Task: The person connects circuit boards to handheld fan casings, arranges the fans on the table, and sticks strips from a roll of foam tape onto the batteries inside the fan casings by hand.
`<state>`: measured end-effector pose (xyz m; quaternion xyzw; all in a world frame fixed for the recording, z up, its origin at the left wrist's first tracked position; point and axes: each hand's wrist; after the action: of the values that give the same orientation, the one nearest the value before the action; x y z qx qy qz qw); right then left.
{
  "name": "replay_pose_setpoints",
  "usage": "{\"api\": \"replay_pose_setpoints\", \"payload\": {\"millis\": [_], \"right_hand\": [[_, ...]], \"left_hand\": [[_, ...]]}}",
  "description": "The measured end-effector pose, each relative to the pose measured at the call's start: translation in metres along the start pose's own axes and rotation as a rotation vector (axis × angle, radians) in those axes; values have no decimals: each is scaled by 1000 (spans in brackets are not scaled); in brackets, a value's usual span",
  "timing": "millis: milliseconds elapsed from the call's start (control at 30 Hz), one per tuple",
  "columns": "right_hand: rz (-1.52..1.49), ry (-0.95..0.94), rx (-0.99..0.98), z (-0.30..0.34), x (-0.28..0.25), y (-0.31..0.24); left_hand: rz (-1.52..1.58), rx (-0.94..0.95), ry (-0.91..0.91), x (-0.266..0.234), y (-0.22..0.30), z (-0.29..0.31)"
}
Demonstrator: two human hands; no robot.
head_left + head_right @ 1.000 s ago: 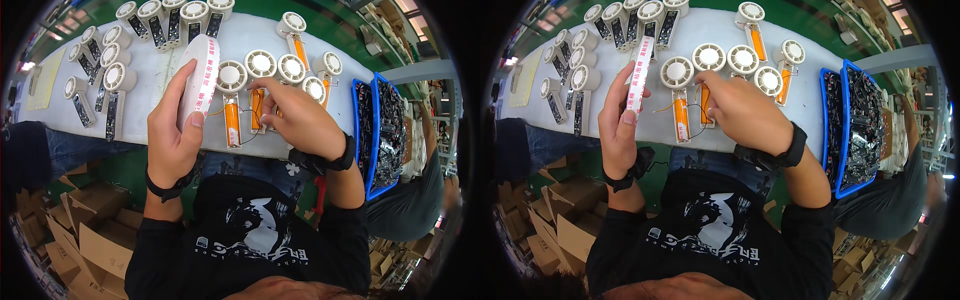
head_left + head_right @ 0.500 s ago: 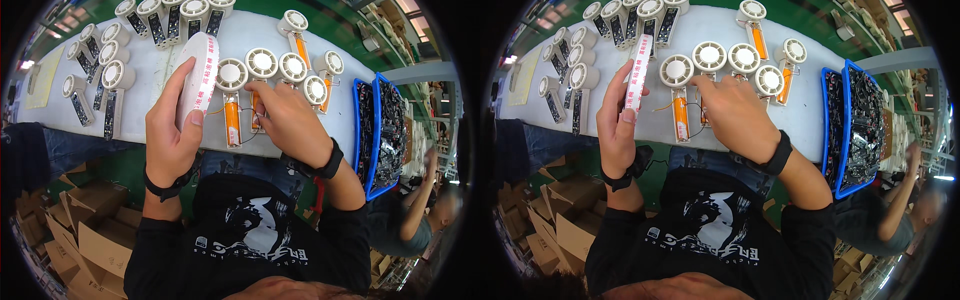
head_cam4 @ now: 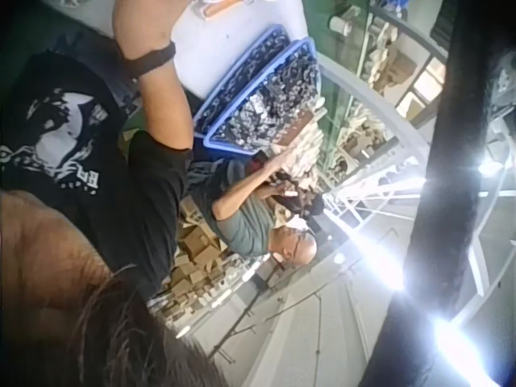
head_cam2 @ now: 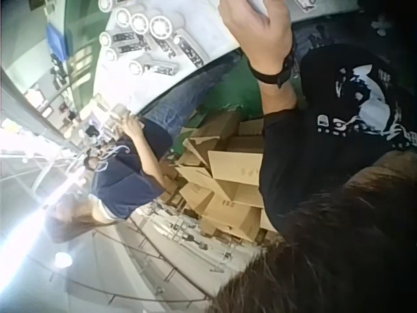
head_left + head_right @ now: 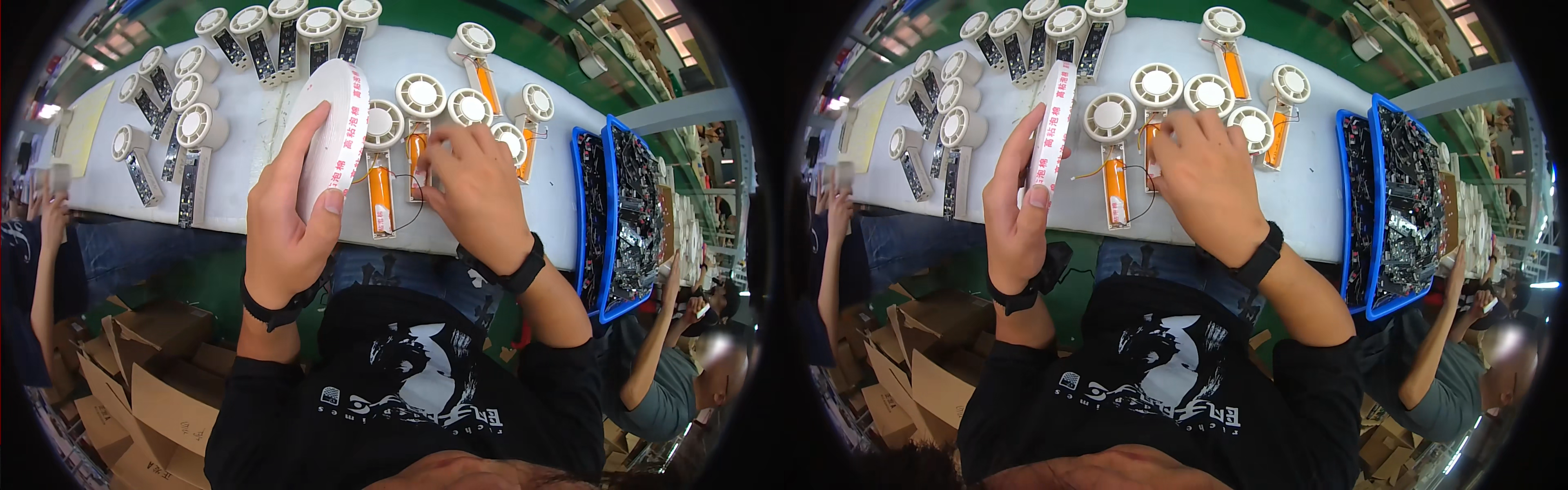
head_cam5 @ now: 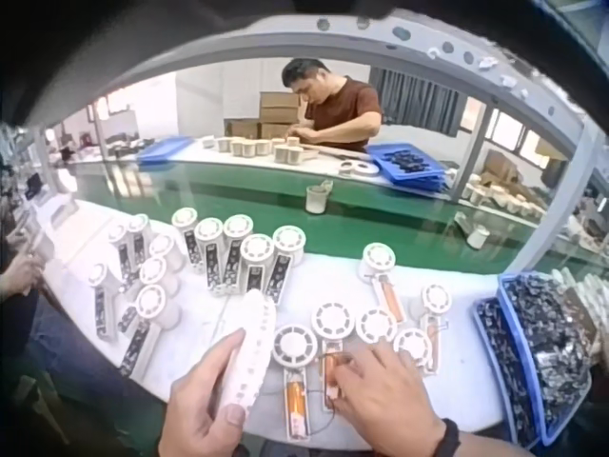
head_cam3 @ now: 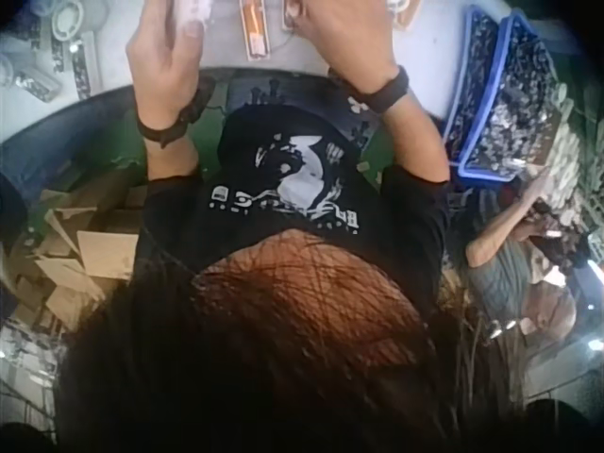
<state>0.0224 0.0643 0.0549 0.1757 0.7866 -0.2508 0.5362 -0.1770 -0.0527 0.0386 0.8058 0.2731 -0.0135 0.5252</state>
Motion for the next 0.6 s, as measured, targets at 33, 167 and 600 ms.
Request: {"api": "replay_pose_setpoints", "payload": {"millis": [33, 167, 600], "right_hand": [[4, 5, 1, 1, 1, 1], [-8, 41, -19, 11, 12, 4], [-276, 412, -1, 8, -27, -22]], "left_hand": [[-13, 0, -3, -1, 0, 1], [-25, -15, 9, -2, 3, 2], [-408, 215, -65, 16, 26, -8]]}}
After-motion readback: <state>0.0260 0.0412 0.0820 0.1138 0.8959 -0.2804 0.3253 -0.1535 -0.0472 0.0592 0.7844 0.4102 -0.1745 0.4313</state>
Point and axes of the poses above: each hand's wrist, its own z-axis away from the middle knuckle, its own x-axis out of the palm, y = z × x, and after that the axes turned 3 degrees about x, right-handed
